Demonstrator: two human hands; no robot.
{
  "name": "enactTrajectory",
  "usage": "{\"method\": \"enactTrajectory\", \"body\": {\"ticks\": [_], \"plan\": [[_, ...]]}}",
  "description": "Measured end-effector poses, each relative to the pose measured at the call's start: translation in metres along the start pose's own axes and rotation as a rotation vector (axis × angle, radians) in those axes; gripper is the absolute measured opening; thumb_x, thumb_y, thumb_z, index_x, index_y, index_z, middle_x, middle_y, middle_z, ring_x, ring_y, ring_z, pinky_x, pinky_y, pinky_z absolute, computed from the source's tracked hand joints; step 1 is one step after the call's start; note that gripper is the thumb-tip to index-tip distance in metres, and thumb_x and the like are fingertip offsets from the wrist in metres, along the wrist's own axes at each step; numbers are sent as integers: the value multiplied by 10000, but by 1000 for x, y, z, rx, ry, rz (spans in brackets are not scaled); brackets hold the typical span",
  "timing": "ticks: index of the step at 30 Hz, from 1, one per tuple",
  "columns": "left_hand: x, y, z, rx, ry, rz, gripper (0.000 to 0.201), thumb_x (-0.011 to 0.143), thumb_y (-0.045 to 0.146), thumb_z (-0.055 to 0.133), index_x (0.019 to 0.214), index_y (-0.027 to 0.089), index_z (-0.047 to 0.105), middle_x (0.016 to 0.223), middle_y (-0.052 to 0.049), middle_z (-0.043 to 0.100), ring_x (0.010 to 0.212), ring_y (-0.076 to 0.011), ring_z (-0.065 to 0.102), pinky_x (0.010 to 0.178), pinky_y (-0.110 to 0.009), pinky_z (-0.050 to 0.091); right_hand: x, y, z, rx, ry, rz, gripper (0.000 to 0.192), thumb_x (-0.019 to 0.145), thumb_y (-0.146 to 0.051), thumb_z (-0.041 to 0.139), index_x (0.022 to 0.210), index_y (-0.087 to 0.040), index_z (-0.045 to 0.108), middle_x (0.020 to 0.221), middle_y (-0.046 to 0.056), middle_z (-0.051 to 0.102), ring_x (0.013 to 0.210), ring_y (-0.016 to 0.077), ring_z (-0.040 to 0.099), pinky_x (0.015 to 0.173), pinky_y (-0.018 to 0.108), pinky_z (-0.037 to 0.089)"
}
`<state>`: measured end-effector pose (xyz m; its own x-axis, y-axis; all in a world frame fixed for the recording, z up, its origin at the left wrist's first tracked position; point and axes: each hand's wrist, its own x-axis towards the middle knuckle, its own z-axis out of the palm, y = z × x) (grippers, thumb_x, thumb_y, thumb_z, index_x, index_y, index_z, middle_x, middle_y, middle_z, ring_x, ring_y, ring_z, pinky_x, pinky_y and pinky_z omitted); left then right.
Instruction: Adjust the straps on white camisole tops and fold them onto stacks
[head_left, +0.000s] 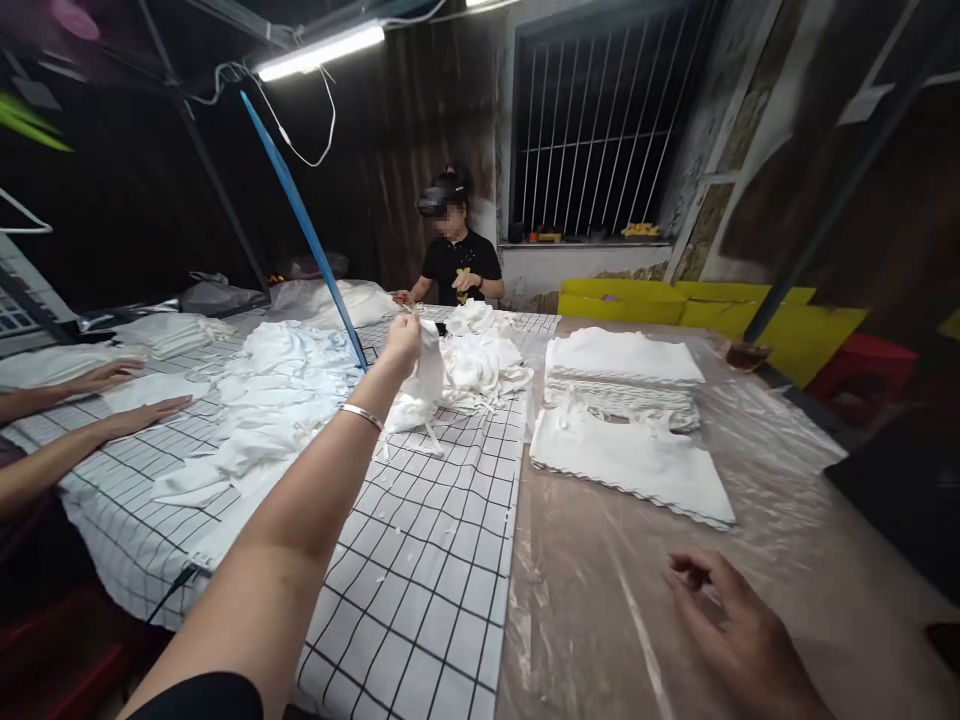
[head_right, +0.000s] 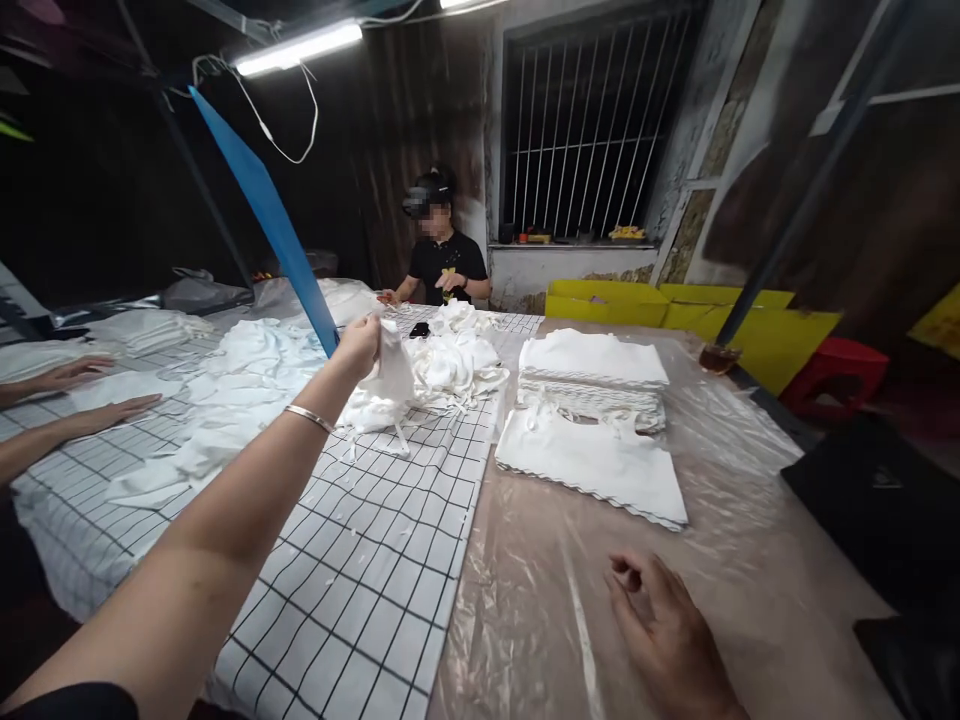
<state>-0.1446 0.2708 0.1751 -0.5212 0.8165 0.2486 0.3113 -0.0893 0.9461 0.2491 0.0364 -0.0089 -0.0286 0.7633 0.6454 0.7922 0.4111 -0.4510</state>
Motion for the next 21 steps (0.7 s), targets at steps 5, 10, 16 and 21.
{"method": "enactTrajectory", "body": {"ticks": [5, 10, 16, 21], "plan": [[-62, 87, -7, -445, -379, -25, 226, 911, 256, 574, 715, 182, 489, 550, 41, 463, 473, -99, 467, 502, -191, 410, 61, -73, -22, 254, 86, 119, 188, 843, -394, 604, 900, -215, 604, 827, 34, 648, 745, 181, 624, 728, 296, 524], [-143, 117, -3, -678, -648, -218, 99, 894, 159, 554, 796, 152, 566, 591, -7, 562, 576, -135, 593, 568, -215, 494, 71, -127, -35, 446, -45, 180, 514, 748, -503, 711, 1152, -218, 570, 1170, 95, 618, 1044, 265, 589, 896, 413, 493], [-199, 55, 29, -685, -704, -448, 113, 912, 169, 513, 807, 156, 553, 646, -7, 566, 530, -102, 548, 580, -201, 495, 3, -107, -25, 386, -178, 325, 789, 632, -206, 714, 1361, -273, 423, 1252, 66, 605, 1130, 270, 583, 950, 409, 479], [-242, -36, 29, -182, -780, -665, 171, 816, 153, 638, 948, 159, 528, 709, -22, 546, 549, -152, 553, 557, -289, 478, -43, -47, -28, 156, -229, 715, 535, 643, -217, 693, 1155, -227, 538, 1043, 85, 679, 914, 244, 644, 838, 400, 508]]}}
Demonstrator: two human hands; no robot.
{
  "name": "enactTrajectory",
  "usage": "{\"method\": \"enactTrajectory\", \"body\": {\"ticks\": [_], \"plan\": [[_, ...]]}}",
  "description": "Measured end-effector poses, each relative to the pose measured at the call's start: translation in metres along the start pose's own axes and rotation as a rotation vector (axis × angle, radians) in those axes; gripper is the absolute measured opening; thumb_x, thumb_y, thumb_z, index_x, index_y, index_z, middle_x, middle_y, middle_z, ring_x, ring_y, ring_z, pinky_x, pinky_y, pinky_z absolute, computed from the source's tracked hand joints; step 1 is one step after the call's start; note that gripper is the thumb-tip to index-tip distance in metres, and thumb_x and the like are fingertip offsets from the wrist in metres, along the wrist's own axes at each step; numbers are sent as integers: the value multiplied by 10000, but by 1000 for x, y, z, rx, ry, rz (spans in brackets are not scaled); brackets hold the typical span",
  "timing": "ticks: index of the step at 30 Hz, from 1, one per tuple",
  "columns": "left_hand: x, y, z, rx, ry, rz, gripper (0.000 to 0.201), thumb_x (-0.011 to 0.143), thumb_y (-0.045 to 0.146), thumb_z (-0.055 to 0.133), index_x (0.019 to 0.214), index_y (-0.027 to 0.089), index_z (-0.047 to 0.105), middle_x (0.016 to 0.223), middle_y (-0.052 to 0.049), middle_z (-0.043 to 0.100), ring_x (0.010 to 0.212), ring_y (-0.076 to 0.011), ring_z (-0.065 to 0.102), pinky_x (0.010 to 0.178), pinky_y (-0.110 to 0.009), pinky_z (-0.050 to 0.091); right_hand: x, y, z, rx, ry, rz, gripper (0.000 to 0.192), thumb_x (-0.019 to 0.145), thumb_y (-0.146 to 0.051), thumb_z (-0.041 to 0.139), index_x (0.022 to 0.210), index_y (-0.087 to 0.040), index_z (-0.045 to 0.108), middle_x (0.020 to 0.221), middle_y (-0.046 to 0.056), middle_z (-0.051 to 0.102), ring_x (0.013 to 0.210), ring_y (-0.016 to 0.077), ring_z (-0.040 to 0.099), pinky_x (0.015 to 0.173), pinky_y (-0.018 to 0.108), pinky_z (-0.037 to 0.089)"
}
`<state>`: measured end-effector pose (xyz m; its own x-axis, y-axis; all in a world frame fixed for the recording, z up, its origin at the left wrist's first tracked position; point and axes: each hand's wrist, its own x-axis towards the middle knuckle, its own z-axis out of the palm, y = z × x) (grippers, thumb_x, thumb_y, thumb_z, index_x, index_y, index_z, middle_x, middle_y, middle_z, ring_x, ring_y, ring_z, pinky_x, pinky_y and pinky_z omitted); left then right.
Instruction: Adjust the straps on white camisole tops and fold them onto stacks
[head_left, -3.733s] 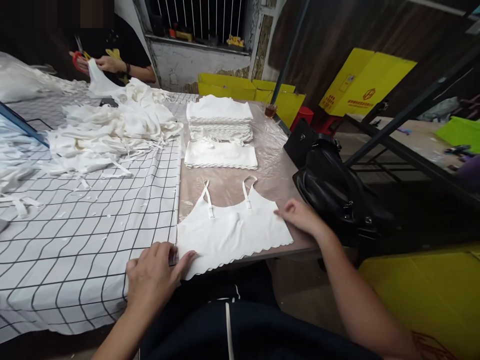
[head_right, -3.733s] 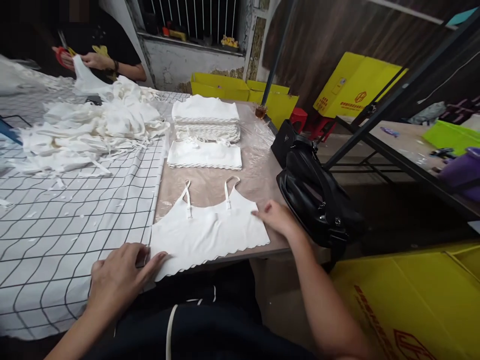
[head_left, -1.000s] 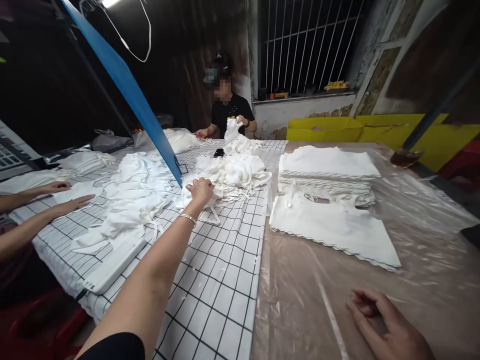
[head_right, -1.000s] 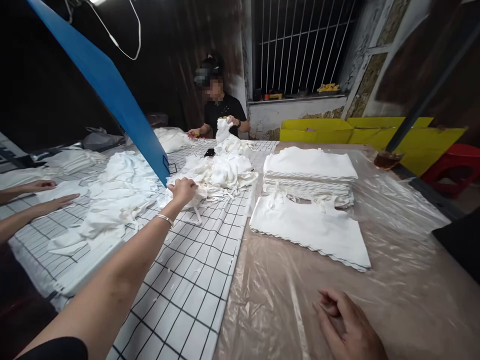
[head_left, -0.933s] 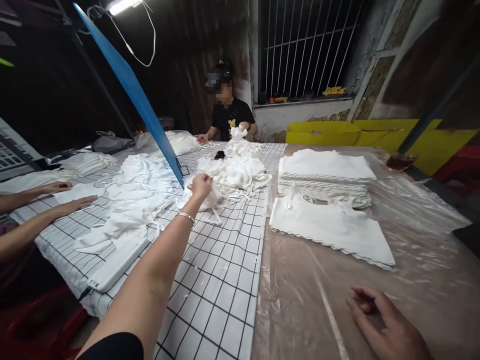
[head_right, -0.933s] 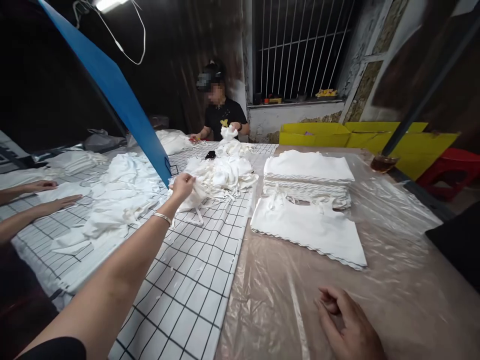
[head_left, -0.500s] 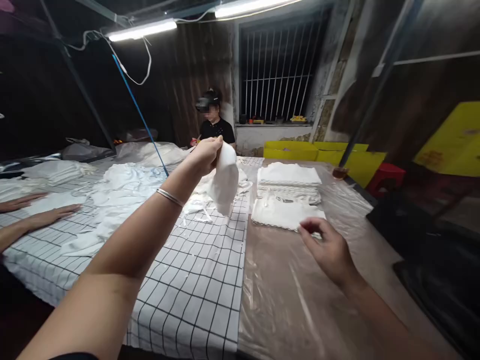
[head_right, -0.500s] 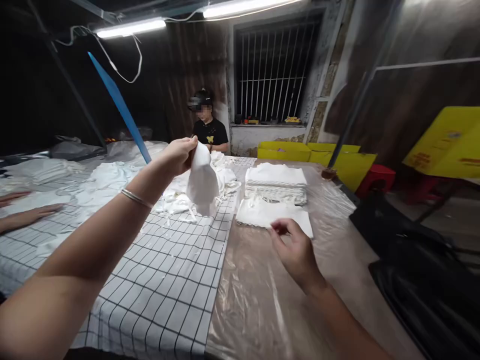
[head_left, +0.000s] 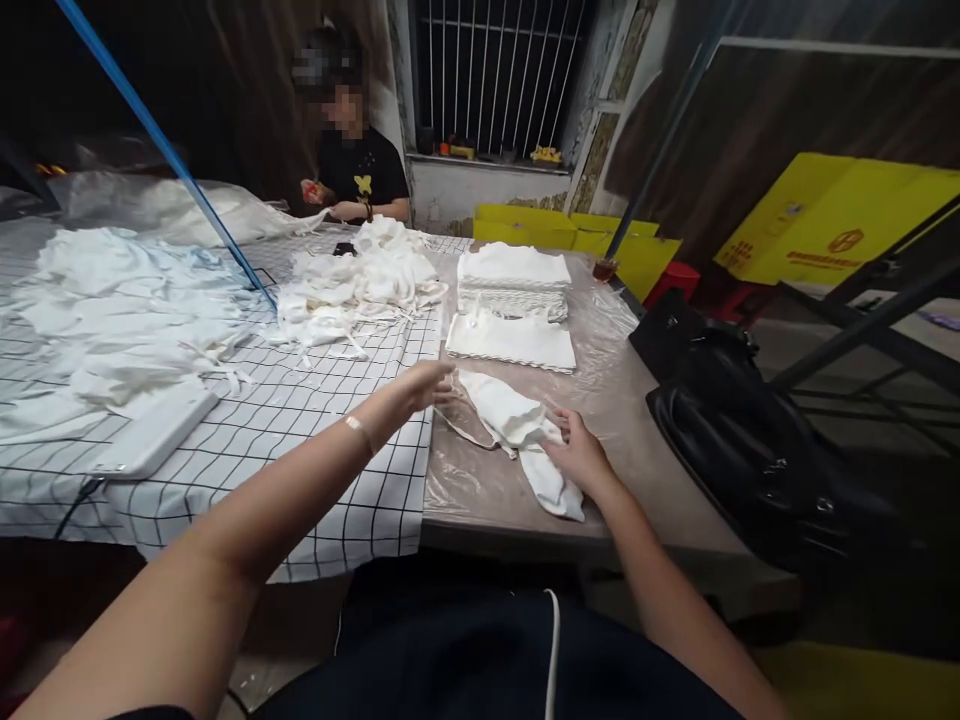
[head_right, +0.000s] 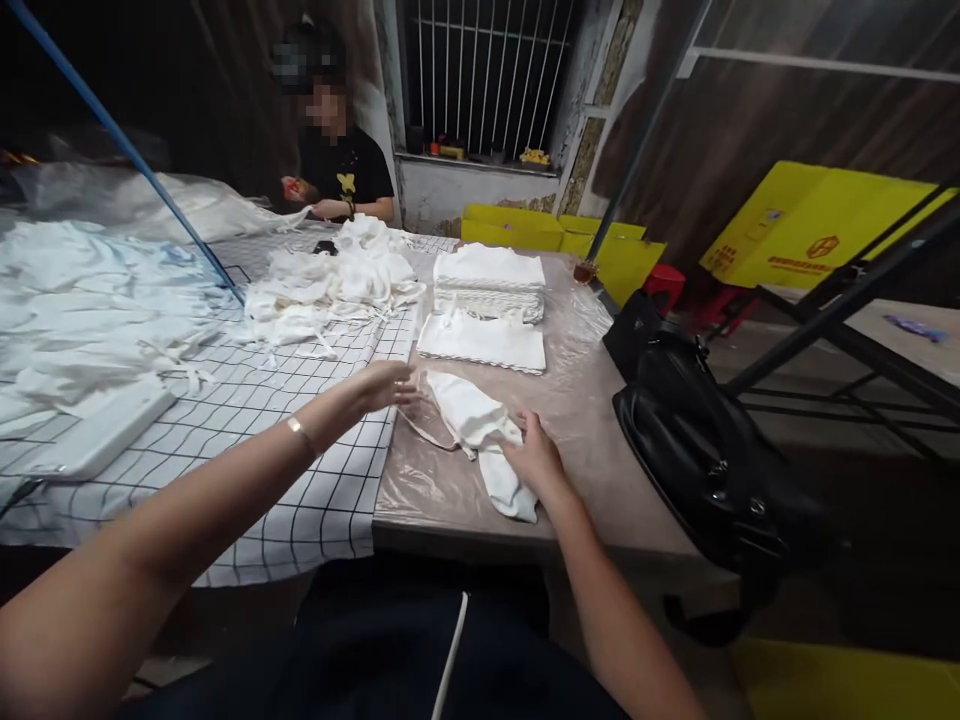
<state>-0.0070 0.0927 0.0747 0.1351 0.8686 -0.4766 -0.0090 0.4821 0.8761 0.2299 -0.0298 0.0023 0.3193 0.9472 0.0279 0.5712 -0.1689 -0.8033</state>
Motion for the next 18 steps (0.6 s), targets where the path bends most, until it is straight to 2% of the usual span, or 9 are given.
{"method": "enactTrajectory", "body": {"ticks": [3, 6, 8, 11, 12, 14, 16, 18], "plan": [[-8, -46, -8, 95, 34, 70, 300, 725, 98, 696, 959, 167, 522, 760, -6, 548, 558, -124, 531, 541, -254, 424, 4, 12, -11, 5, 33, -56, 577, 623, -323, 742, 1157, -236, 540, 1160, 99, 630, 962, 239, 618, 825, 384, 504], [-23, -75, -6, 275, 2, 266, 238, 718, 178, 694, 902, 177, 544, 765, 13, 548, 599, -117, 532, 564, -241, 418, 11, -8, -6, -9, 52, -178, 497, 661, -432, 735, 1083, -221, 577, 1098, 88, 634, 875, 212, 604, 750, 334, 493], [-32, -89, 0, 346, -54, 362, 198, 737, 226, 661, 889, 188, 541, 737, 24, 543, 622, -125, 533, 582, -244, 427, 19, -29, 7, -153, -48, -226, 391, 648, -450, 763, 927, -216, 620, 924, 51, 652, 769, 190, 580, 674, 295, 458], [-45, -103, 6, 359, -173, 415, 191, 756, 250, 618, 917, 200, 527, 703, 35, 536, 629, -132, 531, 587, -245, 428, 29, -53, 28, -361, -322, -186, 278, 625, -384, 794, 638, -198, 588, 650, -1, 594, 631, 148, 515, 573, 254, 374], [-48, -107, 6, 344, -204, 420, 195, 761, 256, 609, 927, 201, 523, 697, 37, 534, 628, -132, 532, 588, -245, 428, 32, -57, 31, -333, -376, -145, 292, 639, -376, 784, 590, -190, 565, 602, -7, 570, 601, 135, 494, 550, 245, 356], [-52, -113, 3, 296, -228, 402, 198, 765, 271, 606, 926, 198, 516, 691, 39, 530, 618, -127, 530, 581, -240, 425, 37, -62, 29, -97, -391, -33, 339, 664, -428, 761, 582, -182, 542, 558, -21, 524, 550, 114, 462, 508, 231, 344], [-55, -115, 1, 233, -220, 367, 203, 758, 288, 618, 902, 194, 510, 688, 41, 523, 593, -116, 519, 562, -234, 420, 41, -67, 16, 236, -333, 51, 424, 628, -534, 769, 626, -186, 527, 565, -41, 495, 519, 99, 444, 482, 222, 360], [-58, -111, 3, 170, -240, 336, 216, 754, 313, 630, 885, 192, 508, 705, 35, 526, 580, -113, 513, 535, -231, 416, 44, -78, -3, 472, -274, 59, 514, 555, -603, 799, 646, -193, 501, 577, -57, 472, 500, 84, 425, 470, 216, 375]]}}
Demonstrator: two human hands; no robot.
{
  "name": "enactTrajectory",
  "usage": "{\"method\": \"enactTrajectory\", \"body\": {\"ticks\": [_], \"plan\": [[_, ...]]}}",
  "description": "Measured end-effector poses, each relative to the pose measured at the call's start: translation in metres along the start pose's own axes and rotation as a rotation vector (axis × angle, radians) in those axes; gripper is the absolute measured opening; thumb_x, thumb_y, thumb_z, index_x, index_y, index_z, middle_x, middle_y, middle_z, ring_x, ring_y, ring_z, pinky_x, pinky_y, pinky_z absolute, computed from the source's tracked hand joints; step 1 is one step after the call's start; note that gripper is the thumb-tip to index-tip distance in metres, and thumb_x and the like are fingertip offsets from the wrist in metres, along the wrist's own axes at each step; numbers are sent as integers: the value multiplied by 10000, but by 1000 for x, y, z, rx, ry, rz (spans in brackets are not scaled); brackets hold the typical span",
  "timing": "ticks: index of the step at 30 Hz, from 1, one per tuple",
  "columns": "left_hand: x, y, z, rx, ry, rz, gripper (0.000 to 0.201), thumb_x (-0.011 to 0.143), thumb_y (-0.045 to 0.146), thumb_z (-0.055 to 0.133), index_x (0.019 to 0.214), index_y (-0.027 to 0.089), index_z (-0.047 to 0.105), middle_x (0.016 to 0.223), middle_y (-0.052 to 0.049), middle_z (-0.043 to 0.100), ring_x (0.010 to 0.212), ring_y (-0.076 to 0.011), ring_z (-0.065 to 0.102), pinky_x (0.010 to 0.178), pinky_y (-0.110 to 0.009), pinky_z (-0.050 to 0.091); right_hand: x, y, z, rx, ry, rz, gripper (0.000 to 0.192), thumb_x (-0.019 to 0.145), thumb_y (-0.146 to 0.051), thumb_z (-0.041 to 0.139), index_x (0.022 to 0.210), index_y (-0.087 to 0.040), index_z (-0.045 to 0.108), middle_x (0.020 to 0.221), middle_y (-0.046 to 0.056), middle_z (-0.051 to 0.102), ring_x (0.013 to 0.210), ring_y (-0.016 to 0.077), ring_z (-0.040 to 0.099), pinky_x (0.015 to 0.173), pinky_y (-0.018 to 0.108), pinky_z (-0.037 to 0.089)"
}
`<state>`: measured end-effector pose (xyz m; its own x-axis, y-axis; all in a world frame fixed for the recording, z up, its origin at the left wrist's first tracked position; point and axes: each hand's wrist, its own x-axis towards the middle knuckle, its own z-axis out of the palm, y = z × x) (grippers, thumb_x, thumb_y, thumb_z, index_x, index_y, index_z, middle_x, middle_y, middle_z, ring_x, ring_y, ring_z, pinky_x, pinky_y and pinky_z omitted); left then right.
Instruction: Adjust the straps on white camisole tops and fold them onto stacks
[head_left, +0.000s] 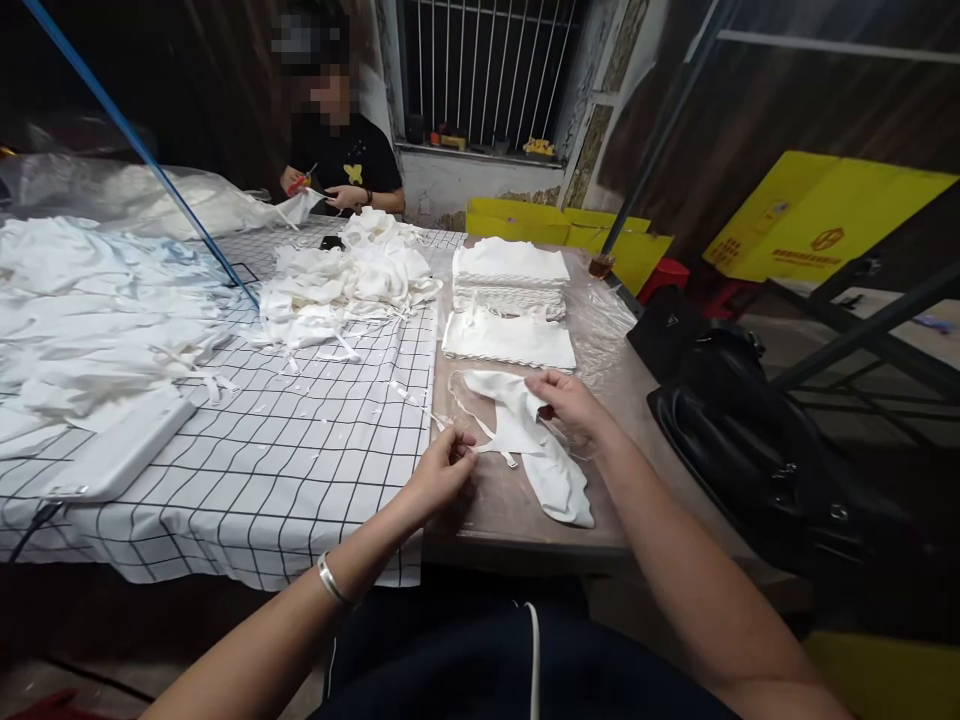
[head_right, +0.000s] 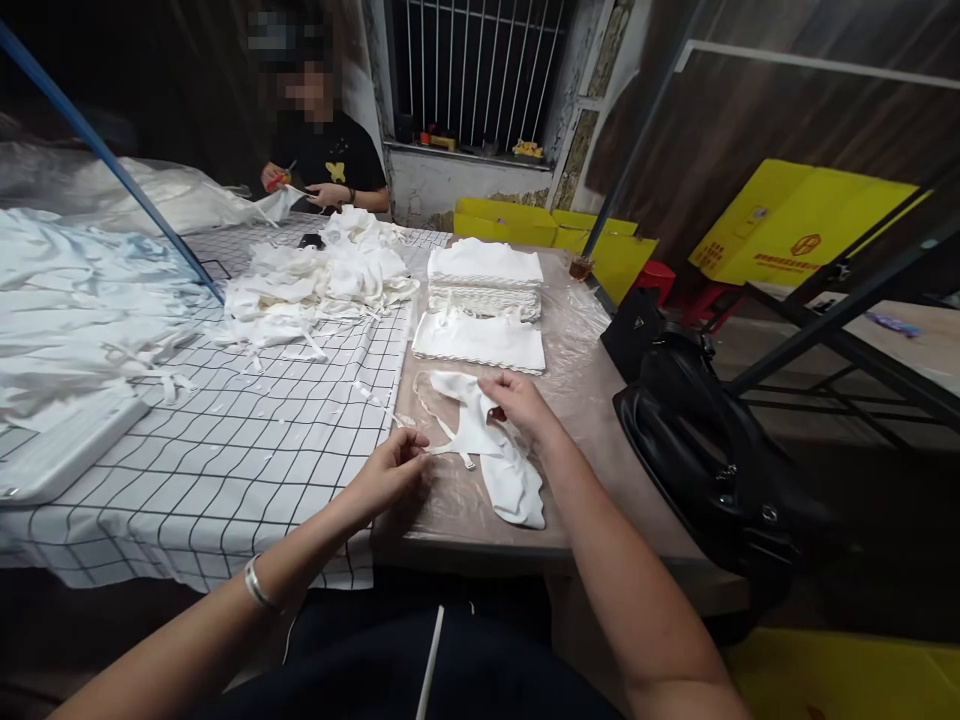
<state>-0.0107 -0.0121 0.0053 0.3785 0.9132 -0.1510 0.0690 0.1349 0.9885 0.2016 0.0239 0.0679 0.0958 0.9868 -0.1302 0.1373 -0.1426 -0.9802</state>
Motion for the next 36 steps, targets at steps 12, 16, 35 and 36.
{"method": "enactTrajectory", "body": {"ticks": [12, 16, 35, 36], "plan": [[58, 180, 20, 269, -308, 481, 186, 615, 140, 819, 710, 133, 659, 693, -27, 614, 751, -188, 601, 680, -276, 467, -34, -98, -32, -111, -71, -500, 492, 644, -591, 804, 749, -201, 524, 740, -18, 546, 725, 136, 536, 660, 248, 447], [71, 202, 22, 141, -233, 429, 139, 677, 99, 774, 625, 101, 645, 604, -17, 598, 599, -130, 567, 591, -241, 442, -44, -42, -26, -72, 50, -439, 607, 554, -543, 862, 941, -241, 504, 839, -20, 594, 795, 163, 580, 707, 276, 486], [56, 222, -76, -165, -102, 339, 52, 702, 123, 691, 708, 154, 650, 748, -45, 682, 718, -179, 679, 669, -284, 555, -16, -81, -114, 31, 58, -418, 520, 429, -552, 902, 640, -207, 575, 637, -30, 567, 622, 141, 539, 663, 296, 470], [53, 215, -74, -162, -142, 326, 74, 678, 132, 700, 671, 154, 630, 744, -47, 686, 663, -167, 662, 614, -264, 543, -17, -85, -117, 27, 46, -420, 514, 434, -551, 900, 641, -209, 577, 640, -29, 570, 630, 145, 547, 666, 302, 472]]}}
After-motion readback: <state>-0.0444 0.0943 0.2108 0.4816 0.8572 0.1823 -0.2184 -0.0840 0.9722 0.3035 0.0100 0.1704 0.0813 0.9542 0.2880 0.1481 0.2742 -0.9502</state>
